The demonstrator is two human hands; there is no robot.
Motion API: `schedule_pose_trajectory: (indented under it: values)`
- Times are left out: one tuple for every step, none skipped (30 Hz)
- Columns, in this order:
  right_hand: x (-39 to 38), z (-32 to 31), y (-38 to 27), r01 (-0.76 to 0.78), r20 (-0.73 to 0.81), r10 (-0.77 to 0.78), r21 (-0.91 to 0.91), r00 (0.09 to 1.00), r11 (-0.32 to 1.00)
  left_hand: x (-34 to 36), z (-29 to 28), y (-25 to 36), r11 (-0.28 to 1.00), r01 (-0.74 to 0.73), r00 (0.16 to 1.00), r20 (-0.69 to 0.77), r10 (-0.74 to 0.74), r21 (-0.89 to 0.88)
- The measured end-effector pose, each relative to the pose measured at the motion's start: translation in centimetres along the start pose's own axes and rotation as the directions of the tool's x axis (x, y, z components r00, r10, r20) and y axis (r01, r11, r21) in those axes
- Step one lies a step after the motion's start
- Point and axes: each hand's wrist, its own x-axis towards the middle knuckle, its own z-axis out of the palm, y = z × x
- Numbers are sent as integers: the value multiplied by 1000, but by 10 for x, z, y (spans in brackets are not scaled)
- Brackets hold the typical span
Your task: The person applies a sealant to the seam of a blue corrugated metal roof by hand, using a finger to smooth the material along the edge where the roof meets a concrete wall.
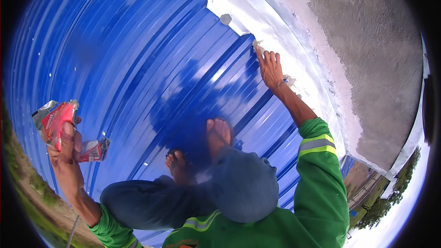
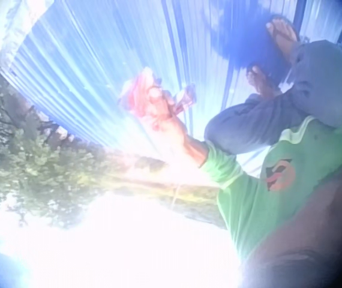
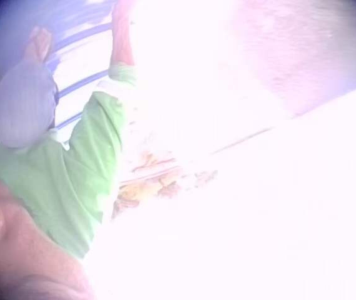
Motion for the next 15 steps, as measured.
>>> schedule_pose_trajectory:
  values:
    - [4,5,-1,-37,-27,38,35,999,999,-1,1,4,1000,17,999,40,-18,25]
    - [7,8,-2,-72,-57,76,67,996,995,0,2,6,998,31,996,78,-35,47]
    - [7,11,-4,-78,-55,82,68,995,995,1,1,5,998,28,996,83,-32,48]
    - [8,13,-7,-102,-24,103,63,994,993,2,-3,2,996,41,994,102,-49,81]
    - [9,14,-10,-122,4,122,60,993,991,2,-4,1,992,55,991,116,-68,113]
    - [10,14,-12,-123,2,123,59,992,991,2,-4,0,992,53,991,116,-66,113]
    - [11,14,-15,-133,28,132,59,991,989,2,-4,0,995,42,995,89,-50,92]
    - [12,15,-17,-141,54,138,59,989,988,0,-4,0,997,34,997,60,-38,72]
    - [13,15,-19,-138,53,135,58,989,989,-1,-4,1,997,35,998,58,-39,72]
    - [14,15,-21,-147,50,144,61,988,987,-2,-6,2,996,51,997,50,-55,77]
    - [15,17,-22,-157,48,154,64,987,986,-2,-6,2,994,67,997,44,-71,83]
    - [15,19,-25,-154,48,152,64,987,986,-3,-8,1,994,69,996,42,-72,83]
    - [16,20,-27,-156,49,154,53,987,986,-2,-10,-1,994,68,996,53,-73,80]
    - [16,21,-28,-160,51,158,40,986,986,-2,-11,-4,995,66,995,65,-71,75]
    - [17,23,-30,-162,51,160,39,986,986,-1,-13,-7,995,65,995,67,-70,74]
